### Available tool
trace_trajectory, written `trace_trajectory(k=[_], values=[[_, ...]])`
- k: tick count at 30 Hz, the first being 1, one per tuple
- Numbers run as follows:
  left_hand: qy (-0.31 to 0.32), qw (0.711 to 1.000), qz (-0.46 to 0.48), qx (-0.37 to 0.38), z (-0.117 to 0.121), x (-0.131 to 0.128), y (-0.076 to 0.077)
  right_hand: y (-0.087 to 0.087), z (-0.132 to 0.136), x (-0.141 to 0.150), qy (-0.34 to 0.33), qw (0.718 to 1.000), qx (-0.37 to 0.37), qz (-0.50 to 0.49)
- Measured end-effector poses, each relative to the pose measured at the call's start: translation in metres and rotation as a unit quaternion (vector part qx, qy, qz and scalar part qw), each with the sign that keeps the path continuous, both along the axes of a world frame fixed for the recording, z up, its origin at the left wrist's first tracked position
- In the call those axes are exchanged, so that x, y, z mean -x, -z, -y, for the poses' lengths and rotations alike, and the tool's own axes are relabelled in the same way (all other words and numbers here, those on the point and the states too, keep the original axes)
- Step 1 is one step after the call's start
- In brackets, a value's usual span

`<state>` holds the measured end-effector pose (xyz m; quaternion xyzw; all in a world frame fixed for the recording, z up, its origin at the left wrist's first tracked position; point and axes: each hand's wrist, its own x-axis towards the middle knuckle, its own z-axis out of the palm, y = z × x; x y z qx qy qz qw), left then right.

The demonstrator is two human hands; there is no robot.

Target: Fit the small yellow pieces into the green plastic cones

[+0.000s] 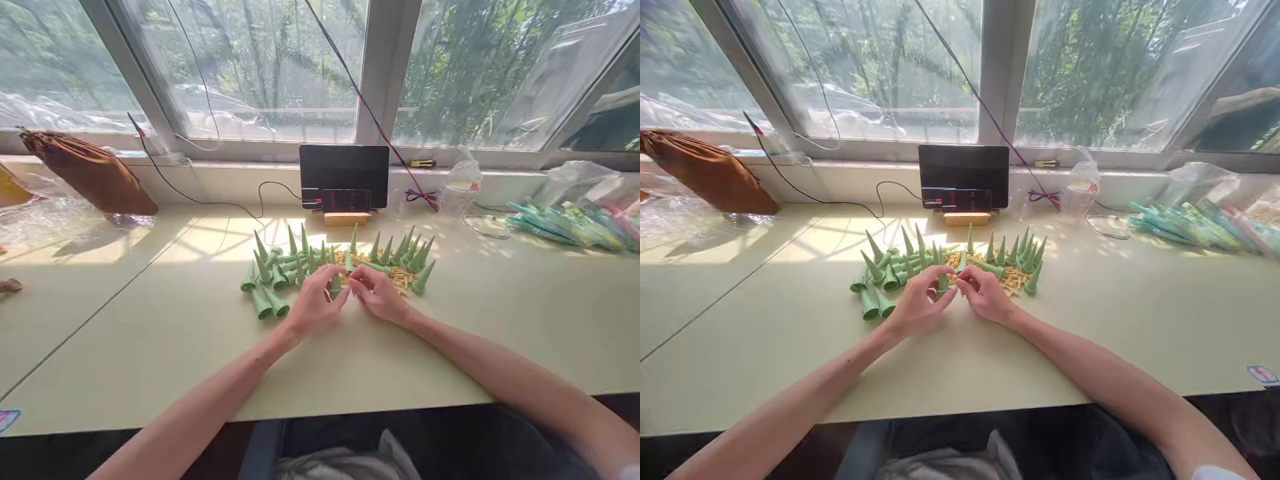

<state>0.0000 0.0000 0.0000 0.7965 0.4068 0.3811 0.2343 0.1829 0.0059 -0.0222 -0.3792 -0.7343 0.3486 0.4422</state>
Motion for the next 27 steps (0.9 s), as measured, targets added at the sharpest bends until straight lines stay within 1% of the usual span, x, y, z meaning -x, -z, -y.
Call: trace_trajectory(k=[10,18,27], values=[[0.008,1.000,0.000,0.011,-0.0006,-0.0002,0.0000,-0.0037,0.0024,-0.0011,0.010,1.000,0.002,0.013],[0.005,1.000,0.001,0.012,0.0002,0.0010,-0.0026,-0.0037,0.0029,0.0012,0.003,1.000,0.009,-0.020],[-0.005,1.000,-0.017,0.014,-0.0004,0.0029,-0.0006,-0.0011,0.0028,0.0026,0.022,1.000,-0.013,-0.001]])
